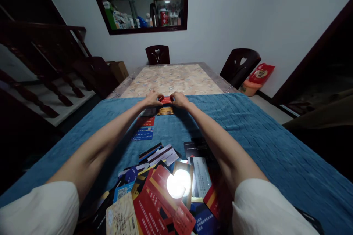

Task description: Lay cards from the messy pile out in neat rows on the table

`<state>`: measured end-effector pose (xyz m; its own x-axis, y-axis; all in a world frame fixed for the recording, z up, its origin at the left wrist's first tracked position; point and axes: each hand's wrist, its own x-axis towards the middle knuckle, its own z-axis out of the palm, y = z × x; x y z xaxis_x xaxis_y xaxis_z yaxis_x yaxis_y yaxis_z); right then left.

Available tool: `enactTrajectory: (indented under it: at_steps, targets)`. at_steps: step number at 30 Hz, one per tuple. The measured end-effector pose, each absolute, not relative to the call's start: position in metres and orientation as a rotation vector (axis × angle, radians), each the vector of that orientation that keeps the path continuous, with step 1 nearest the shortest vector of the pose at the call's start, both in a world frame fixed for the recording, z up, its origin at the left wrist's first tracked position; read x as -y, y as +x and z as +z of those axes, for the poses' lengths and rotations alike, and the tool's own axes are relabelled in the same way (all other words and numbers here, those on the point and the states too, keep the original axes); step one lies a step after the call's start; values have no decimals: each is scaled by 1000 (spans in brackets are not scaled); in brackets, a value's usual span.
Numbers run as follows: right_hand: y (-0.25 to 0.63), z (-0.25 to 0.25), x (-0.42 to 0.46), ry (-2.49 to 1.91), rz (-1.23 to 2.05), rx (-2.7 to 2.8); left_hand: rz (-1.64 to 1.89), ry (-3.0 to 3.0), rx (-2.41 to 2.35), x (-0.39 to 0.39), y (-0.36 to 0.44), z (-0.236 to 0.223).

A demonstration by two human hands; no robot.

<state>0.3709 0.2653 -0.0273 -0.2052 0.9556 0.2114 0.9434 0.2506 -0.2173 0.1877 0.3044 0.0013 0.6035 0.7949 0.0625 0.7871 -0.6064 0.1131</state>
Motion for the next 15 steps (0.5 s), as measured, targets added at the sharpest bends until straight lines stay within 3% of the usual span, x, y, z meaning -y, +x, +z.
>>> enactTrajectory:
  at_steps: [15]
  targets:
    - [366,-40,-278,-1874,227,2192,98,2664,-1401,-314,190,-8]
